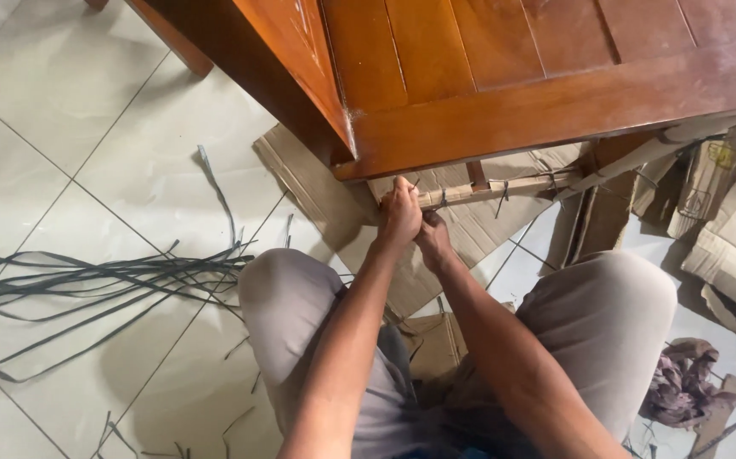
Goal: Wrapping wooden chair legs with cardboard and securing them with plastic ties
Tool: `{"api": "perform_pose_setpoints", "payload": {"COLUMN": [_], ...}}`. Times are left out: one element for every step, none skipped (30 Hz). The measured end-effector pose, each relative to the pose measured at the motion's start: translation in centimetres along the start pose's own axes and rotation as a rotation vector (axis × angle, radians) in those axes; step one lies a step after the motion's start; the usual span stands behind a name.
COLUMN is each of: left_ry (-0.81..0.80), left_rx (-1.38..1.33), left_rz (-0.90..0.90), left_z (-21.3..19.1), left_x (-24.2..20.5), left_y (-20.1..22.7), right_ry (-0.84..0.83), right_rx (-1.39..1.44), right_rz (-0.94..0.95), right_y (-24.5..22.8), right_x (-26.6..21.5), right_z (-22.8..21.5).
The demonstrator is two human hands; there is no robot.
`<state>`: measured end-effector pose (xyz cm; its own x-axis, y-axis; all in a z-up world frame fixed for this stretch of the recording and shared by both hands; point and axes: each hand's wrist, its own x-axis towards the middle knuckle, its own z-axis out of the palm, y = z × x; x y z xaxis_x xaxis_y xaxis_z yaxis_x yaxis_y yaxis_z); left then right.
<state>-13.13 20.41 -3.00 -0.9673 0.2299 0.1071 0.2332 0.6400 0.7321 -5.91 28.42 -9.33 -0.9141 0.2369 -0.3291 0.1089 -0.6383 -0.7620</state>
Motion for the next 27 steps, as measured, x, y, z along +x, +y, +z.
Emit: {"api": "perform_pose_setpoints", "payload": {"left_ry": [-0.004, -0.015, -0.025, -0.023, -0.025, -0.026, -0.023, -0.020, -0.017, -0.012, -0.015, -0.025, -0.025, -0.027, -0.029, -0.036, -0.026, -0.013, -0.016, 0.006, 0.027, 0.027, 0.048, 0.069, 0.069, 0.099, 0.130], "left_rx": [-0.004, -0.037, -0.071, -0.072, -0.076, -0.079, -0.078, -0.059, -0.040, -0.040, -0.007, 0.027, 0.029, 0.043, 0.058, 0.057, 0.063, 0.068, 0.065, 0.026, -0.012, -0.015, -0.042, -0.070, -0.074, -0.092, -0.110], "left_rz": [-0.001, -0.007, -0.012, -0.010, -0.025, -0.043, -0.044, -0.013, 0.017, 0.018, 0.023, 0.023, 0.020, 0.016, 0.013, 0.010, 0.011, 0.017, 0.018, 0.030, 0.042, 0.040, 0.046, 0.055, 0.057, 0.091, 0.126], "left_z": [-0.8, -1.7, -2.6, -2.3, -2.1, -2.0, -1.9, -1.8, -1.8, -1.0, -0.2, 0.6, 0.3, 0.1, 0.0, 0.1, 0.2, 0.4, -0.2, -0.9, -1.6, -2.7, -3.7, -4.8, -5.2, -5.7, -6.2], "left_x": [-0.4, -0.5, -0.6, -0.4, -0.2, -0.1, -0.1, 0.0, 0.2, 0.4, 0.7, 0.5, 0.9, 0.8, 0.6, 0.6, 0.6, 0.9, 0.6, 0.3, 0.0, -0.4, -0.9, -1.3, -1.6, -1.8, -2.1], "left_y": [0.7, 1.5, 2.3, 2.1, 1.9, 1.5, 1.5, 1.5, 1.5, 0.9, 0.2, -0.6, -0.3, -0.2, 0.0, -0.2, -0.3, -0.3, 0.3, 0.9, 1.4, 2.5, 3.7, 4.9, 5.4, 5.8, 6.2], "right_ry": [0.005, 0.025, 0.045, 0.044, 0.047, 0.049, 0.046, 0.039, 0.032, 0.026, -0.021, -0.063, -0.064, -0.056, -0.049, -0.042, -0.114, -0.188, -0.184, 0.040, 0.265, 0.266, 0.272, 0.279, 0.282, 0.274, 0.266], "right_rx": [-0.002, -0.004, -0.006, -0.007, -0.064, -0.120, -0.120, -0.029, 0.062, 0.060, 0.118, 0.177, 0.178, 0.088, -0.002, -0.001, -0.002, -0.005, -0.006, -0.106, -0.205, -0.207, -0.252, -0.296, -0.298, -0.312, -0.327], "right_rz": [0.001, 0.023, 0.045, 0.042, 0.046, 0.053, 0.053, 0.060, 0.066, 0.065, 0.074, 0.088, 0.092, 0.059, 0.026, 0.030, 0.019, 0.003, 0.001, 0.023, 0.043, 0.043, 0.028, 0.010, 0.007, 0.003, -0.001], "right_y": [-1.1, -2.3, -3.6, -3.7, -3.7, -3.6, -4.0, -4.5, -5.0, -4.5, -4.0, -3.2, -2.3, -1.2, 0.0, -0.9, -1.9, -3.1, -2.8, -2.5, -2.2, -1.4, -0.6, 0.0, -0.6, -1.3, -1.9], "right_x": [-1.0, -1.7, -2.5, -2.1, -1.8, -1.5, -1.7, -1.8, -1.8, -1.2, -0.5, -0.2, 1.2, 2.0, 2.8, 1.6, 0.4, -0.5, -0.5, -0.4, -0.4, 0.0, 0.4, 0.8, 0.3, -0.2, -0.7], "right_z": [0.9, 1.9, 2.9, 2.5, 2.1, 1.8, 2.0, 2.2, 2.4, 1.8, 1.1, 0.3, -0.8, -2.0, -3.3, -2.1, -0.9, 0.5, 1.1, 1.8, 2.5, 1.7, 0.9, 0.0, 0.6, 1.3, 1.9]}}
